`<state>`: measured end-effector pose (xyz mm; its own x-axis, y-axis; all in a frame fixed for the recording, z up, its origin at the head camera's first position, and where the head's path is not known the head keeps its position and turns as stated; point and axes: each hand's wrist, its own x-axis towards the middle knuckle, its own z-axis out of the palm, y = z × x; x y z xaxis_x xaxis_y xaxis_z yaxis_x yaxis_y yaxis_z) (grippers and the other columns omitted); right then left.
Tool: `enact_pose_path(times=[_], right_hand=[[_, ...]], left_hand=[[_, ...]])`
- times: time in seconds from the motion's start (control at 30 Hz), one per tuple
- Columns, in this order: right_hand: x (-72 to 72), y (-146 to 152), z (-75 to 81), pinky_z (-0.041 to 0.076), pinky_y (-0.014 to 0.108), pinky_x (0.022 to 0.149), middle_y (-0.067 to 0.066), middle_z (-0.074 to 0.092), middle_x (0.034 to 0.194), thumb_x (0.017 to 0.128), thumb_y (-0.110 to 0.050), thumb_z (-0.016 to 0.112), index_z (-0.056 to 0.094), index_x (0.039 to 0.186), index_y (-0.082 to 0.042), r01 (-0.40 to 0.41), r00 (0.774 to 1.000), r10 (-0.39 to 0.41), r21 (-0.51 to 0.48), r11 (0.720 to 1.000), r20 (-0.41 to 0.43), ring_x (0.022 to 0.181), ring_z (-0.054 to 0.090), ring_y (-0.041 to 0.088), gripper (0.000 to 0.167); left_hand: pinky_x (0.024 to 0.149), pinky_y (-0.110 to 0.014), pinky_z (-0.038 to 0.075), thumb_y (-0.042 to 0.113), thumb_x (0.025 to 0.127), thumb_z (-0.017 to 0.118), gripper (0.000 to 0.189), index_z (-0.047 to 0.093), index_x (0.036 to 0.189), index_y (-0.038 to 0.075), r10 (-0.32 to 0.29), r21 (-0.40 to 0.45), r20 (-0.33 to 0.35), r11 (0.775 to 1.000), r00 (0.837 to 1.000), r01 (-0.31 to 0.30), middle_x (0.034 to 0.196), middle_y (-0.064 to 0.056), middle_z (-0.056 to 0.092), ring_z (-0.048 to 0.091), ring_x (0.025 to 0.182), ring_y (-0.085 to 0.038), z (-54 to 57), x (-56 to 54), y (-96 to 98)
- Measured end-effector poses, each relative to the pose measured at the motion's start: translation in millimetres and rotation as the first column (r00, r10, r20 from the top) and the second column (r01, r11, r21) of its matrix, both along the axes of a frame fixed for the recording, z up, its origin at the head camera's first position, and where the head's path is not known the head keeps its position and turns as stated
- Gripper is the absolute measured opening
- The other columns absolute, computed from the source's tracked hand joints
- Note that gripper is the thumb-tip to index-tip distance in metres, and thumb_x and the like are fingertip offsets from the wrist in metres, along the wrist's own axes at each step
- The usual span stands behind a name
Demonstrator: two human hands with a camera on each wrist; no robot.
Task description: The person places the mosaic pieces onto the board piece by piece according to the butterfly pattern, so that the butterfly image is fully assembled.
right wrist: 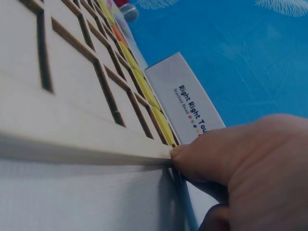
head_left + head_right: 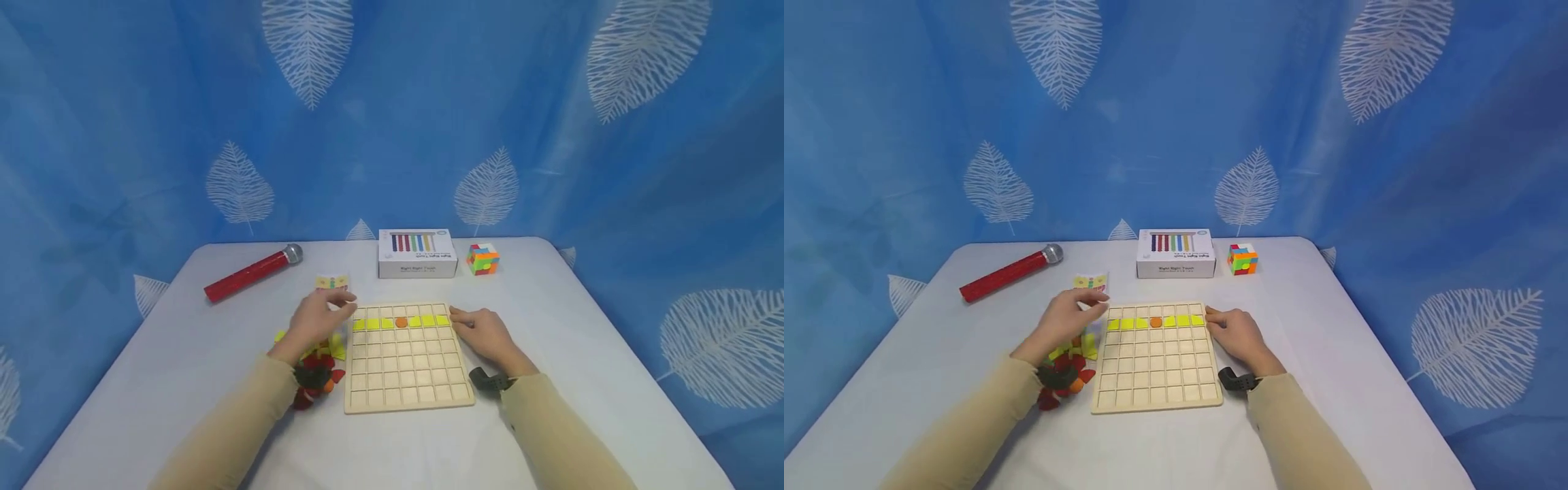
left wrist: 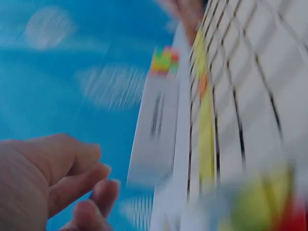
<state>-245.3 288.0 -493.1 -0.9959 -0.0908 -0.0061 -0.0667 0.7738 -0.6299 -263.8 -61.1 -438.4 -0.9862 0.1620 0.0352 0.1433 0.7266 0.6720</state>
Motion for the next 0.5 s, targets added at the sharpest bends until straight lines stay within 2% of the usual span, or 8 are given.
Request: enact_pose_path(times=[0.07, 0.13, 0.23, 0.37, 0.5], right_hand=[[2.0, 0, -1.0, 0.039, 0.055, 0.115, -0.001, 0.058, 0.148, 0.101, -0.028, 0.063, 0.068, 0.133, -0.012, -0.003, 1.0, 0.003, 0.003, 1.0, -0.001, 0.142, 0.049, 0.034, 0.036], [2.8, 1, -1.7, 0.039, 0.056, 0.114, -0.001, 0.058, 0.148, 0.101, -0.027, 0.063, 0.068, 0.133, -0.012, 0.003, 1.0, -0.003, 0.003, 1.0, -0.008, 0.142, 0.049, 0.034, 0.036], [3.2, 0, -2.1, 0.039, 0.056, 0.115, -0.001, 0.058, 0.147, 0.101, -0.026, 0.063, 0.068, 0.133, -0.011, 0.006, 1.0, -0.006, 0.001, 1.0, -0.011, 0.142, 0.049, 0.034, 0.036], [1.9, -1, -2.8, 0.039, 0.056, 0.114, 0.0, 0.058, 0.148, 0.101, -0.025, 0.063, 0.068, 0.134, -0.011, -0.01, 1.0, 0.01, 0.005, 1.0, -0.015, 0.141, 0.05, 0.035, 0.036], [2.1, -1, -3.0, 0.039, 0.056, 0.114, 0.0, 0.058, 0.147, 0.101, -0.026, 0.063, 0.068, 0.133, -0.011, -0.008, 1.0, 0.008, 0.016, 1.0, -0.018, 0.141, 0.05, 0.035, 0.036]], left_hand=[[0.089, -0.044, 0.053, 0.037, 0.099, 0.067, 0.033, 0.07, 0.127, 0.021, 0.096, 0.028, 0.03, 0.995, 0.995, -0.096, 0.125, -0.006, 0.069, 0.061, 0.104, -0.026, -4.8, 2.0, -27.2], [0.09, -0.044, 0.054, 0.036, 0.101, 0.065, 0.034, 0.068, 0.13, 0.019, 0.172, 0.05, 0.058, 0.983, 0.983, -0.175, 0.128, -0.008, 0.066, 0.06, 0.102, -0.027, -12.9, 3.0, -48.1], [0.094, -0.046, 0.053, 0.036, 0.102, 0.064, 0.034, 0.067, 0.131, 0.018, 0.234, 0.035, 0.072, 0.971, 0.969, -0.237, 0.129, -0.01, 0.065, 0.06, 0.101, -0.029, -25.2, 4.2, -66.7], [0.101, -0.051, 0.049, 0.037, 0.101, 0.066, 0.038, 0.067, 0.132, 0.016, 0.252, -0.048, 0.044, 0.967, 0.967, -0.25, 0.129, -0.011, 0.064, 0.059, 0.11, -0.03, -37.8, 3.7, -73.4], [0.1, -0.051, 0.051, 0.042, 0.096, 0.072, 0.047, 0.068, 0.134, 0.013, 0.218, -0.155, 0.043, 0.965, 0.975, -0.209, 0.129, -0.013, 0.062, 0.059, 0.115, -0.031, -44.4, 2.1, -71.3]])
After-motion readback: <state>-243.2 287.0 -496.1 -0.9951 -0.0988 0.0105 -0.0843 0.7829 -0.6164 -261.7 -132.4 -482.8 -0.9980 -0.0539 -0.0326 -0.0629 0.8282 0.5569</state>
